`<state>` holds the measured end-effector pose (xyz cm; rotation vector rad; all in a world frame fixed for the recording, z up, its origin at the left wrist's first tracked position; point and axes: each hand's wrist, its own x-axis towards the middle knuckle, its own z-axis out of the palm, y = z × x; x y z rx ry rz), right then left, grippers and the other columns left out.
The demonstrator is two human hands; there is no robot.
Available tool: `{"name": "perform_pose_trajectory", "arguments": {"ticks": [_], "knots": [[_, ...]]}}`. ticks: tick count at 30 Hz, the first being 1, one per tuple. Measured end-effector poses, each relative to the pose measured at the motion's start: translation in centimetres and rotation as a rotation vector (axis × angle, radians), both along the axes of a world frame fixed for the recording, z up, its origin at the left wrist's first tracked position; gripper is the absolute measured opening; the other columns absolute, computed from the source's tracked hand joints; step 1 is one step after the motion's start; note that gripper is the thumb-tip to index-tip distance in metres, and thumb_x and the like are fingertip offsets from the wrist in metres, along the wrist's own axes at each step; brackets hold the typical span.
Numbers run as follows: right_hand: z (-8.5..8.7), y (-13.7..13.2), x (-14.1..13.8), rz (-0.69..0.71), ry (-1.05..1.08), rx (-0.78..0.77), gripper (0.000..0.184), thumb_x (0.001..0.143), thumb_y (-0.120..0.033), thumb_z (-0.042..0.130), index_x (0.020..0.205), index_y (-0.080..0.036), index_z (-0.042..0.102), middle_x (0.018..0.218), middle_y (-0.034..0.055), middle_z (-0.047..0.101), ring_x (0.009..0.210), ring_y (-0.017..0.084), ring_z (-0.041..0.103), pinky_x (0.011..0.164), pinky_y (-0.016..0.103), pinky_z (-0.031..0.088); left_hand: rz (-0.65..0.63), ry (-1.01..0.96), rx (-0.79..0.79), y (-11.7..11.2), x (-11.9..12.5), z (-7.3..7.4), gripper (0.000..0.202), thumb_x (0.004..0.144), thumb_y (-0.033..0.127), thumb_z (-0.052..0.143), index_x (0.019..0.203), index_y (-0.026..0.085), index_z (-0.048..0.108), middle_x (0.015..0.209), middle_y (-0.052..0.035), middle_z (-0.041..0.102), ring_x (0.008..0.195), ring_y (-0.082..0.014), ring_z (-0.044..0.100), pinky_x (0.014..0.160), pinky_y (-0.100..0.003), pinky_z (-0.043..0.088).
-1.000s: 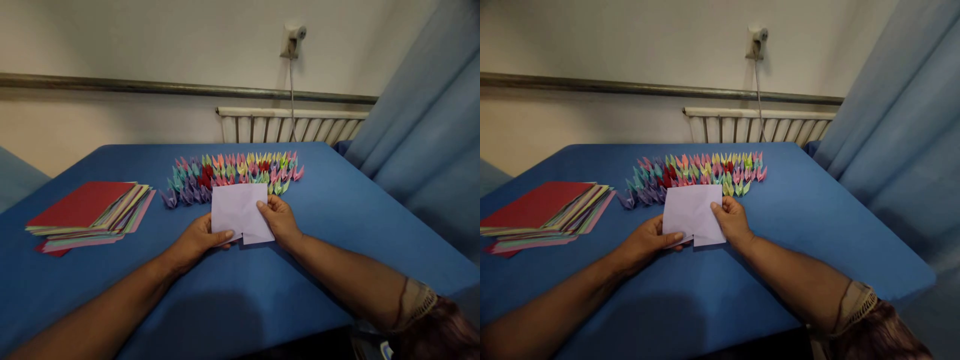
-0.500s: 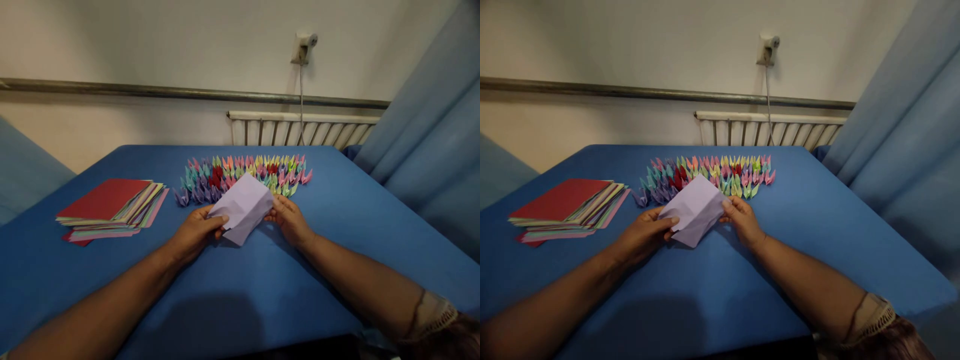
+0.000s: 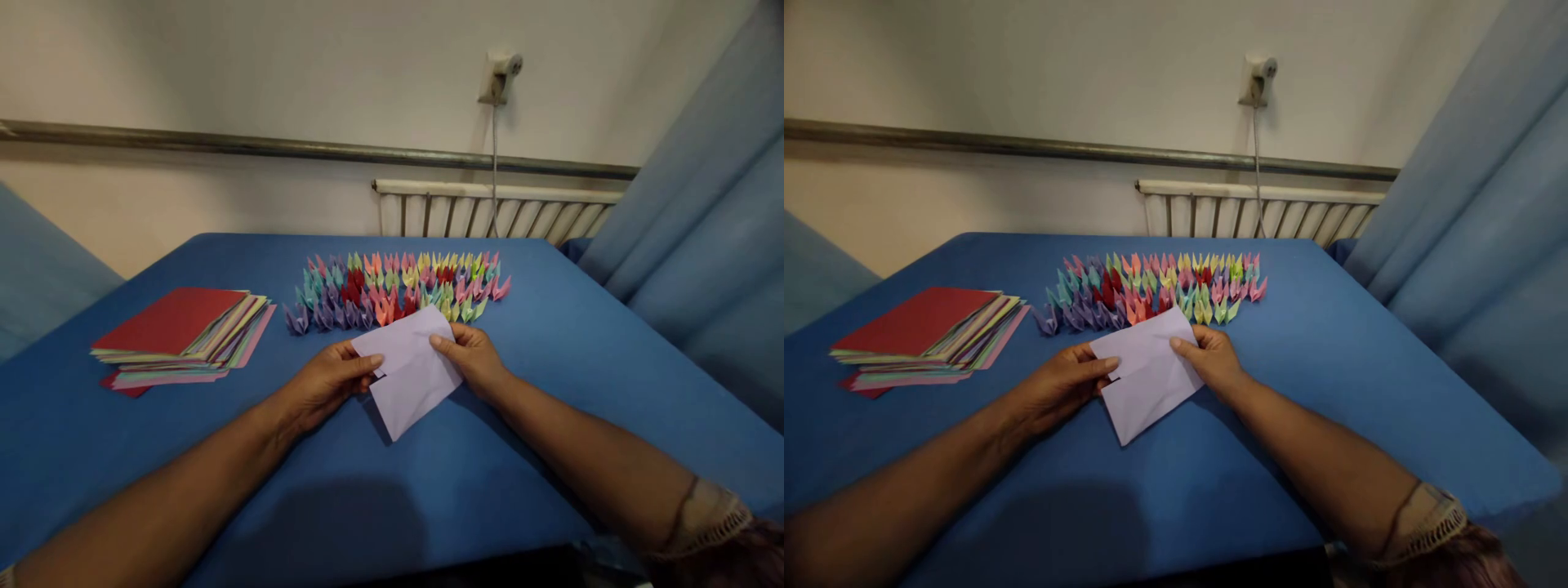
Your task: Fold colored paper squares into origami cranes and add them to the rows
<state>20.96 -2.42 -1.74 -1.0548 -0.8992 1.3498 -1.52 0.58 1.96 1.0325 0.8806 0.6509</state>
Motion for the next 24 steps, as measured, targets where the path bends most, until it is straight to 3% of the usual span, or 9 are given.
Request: {"name": "perform_pose_trajectory", "arguments": {"ticks": [3, 7, 14, 24], "knots": [[-0.32, 0.01, -0.18, -0.050, 0.046, 0.009, 0.034, 0.063, -0.043, 0.083, 0.081, -0.018, 0.070, 0.070, 0.0006, 0.071, 0.055, 0.015, 0.060, 0.056, 0.028, 0.047, 0.059, 0.022, 0.017, 0.27, -0.18, -0.33, 0.029, 0.066, 0.029, 0.085, 0.086, 0.014, 0.071, 0.067, 0.0003, 0.063, 0.051, -0.0064, 0.048, 0.050, -0.019, 0.038], [-0.21, -0.14, -0.17, -0.074, 0.055, 0.046, 0.032, 0.066, -0.042, 0.081, 0.084, -0.019, 0.071, 0.074, 0.0011, 0.072, 0.059, 0.015, 0.061, 0.059, 0.030, 0.048, 0.048, 0.048, 0.069, 0.40, -0.31, -0.38, 0.028, 0.070, 0.035, 0.082, 0.086, 0.015, 0.071, 0.063, 0.0015, 0.060, 0.048, -0.0064, 0.045, 0.047, -0.019, 0.036], [0.20, -0.30, -0.41, -0.119, 0.087, 0.062, 0.030, 0.066, -0.041, 0.081, 0.085, -0.020, 0.072, 0.077, 0.0009, 0.073, 0.063, 0.017, 0.062, 0.062, 0.030, 0.049, 0.074, 0.040, 0.111, -0.05, 0.26, 0.19, 0.028, 0.068, 0.028, 0.083, 0.090, 0.016, 0.071, 0.084, -0.0037, 0.071, 0.070, -0.0137, 0.063, 0.066, -0.024, 0.050], [-0.25, -0.15, -0.26, -0.112, 0.017, 0.088, 0.030, 0.070, -0.047, 0.078, 0.079, -0.019, 0.070, 0.068, -0.0012, 0.068, 0.057, 0.014, 0.057, 0.057, 0.027, 0.044, 0.182, 0.027, 0.095, 0.13, 0.45, 0.08, 0.032, 0.061, 0.027, 0.087, 0.083, 0.013, 0.068, 0.076, -0.0022, 0.071, 0.065, -0.0139, 0.065, 0.066, -0.026, 0.052]]}}
